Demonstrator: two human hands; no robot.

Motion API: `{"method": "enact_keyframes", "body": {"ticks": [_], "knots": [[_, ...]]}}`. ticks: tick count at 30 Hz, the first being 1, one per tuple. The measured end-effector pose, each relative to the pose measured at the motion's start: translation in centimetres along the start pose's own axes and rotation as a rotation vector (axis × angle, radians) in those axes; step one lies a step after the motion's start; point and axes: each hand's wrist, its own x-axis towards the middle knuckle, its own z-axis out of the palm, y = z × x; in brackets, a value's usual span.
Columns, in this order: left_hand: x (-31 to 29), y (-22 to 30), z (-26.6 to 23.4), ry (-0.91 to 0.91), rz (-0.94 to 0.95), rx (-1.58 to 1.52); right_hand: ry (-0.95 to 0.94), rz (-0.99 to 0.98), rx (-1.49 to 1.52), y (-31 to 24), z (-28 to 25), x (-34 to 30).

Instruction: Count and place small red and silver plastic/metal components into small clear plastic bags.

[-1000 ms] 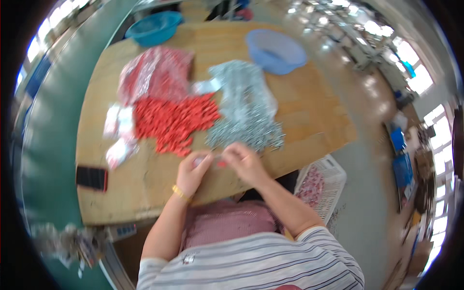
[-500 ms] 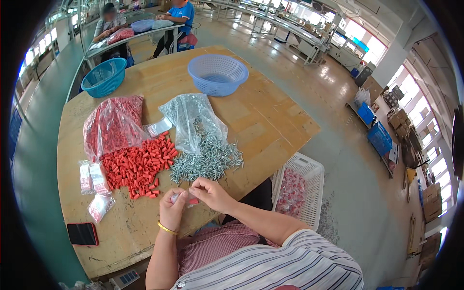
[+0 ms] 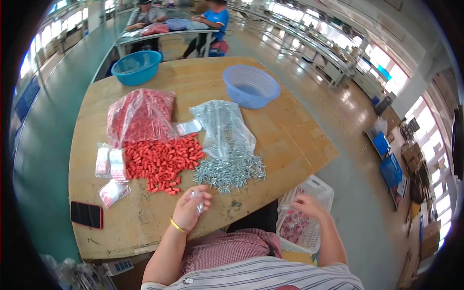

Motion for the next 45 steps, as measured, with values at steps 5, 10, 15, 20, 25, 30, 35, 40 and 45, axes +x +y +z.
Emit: {"method": "enact_keyframes", "body": {"ticks": [5,10,15,20,25,30,35,40,45], "knots": [[-0.1,-0.9,-0.8,-0.043,-0.038,0.069,0.226,0.139,-0.472,1.2,-0.5,-1.6],[-0.6,-1.3,-0.9,-0.083,0.004,0.239,0.21,-0.513,0.221,-11.3,6.8,2.4],[-1.2,-1.2,0.0,-0.025,0.087,0.395,-0.227,-0.672,0.588,-17.3,14.0,6.4],[-0.4,-0.8,0.1,-0.02,0.097,0.429,-0.358,-0.479,0.896,-18.4,12.6,6.7],[-0.2,-0.5,0.4,0.022,0.014,0.462,-0.287,-0.574,1.011,-18.0,14.5,7.3],[-0.4,-0.6,0.1,0.019,0.019,0.416,-0.1,-0.498,0.943,-16.8,14.7,7.3],[-0.4,-1.1,-0.1,0.102,0.005,0.408,-0.121,-0.473,1.069,-16.8,14.5,7.2],[0.0,-1.6,-0.5,0.003,0.116,0.589,-0.169,-0.481,0.944,-17.2,14.4,7.2],[0.2,-1.6,-1.3,0.084,0.026,0.366,-0.066,-0.493,1.079,-16.3,15.0,7.5]]}}
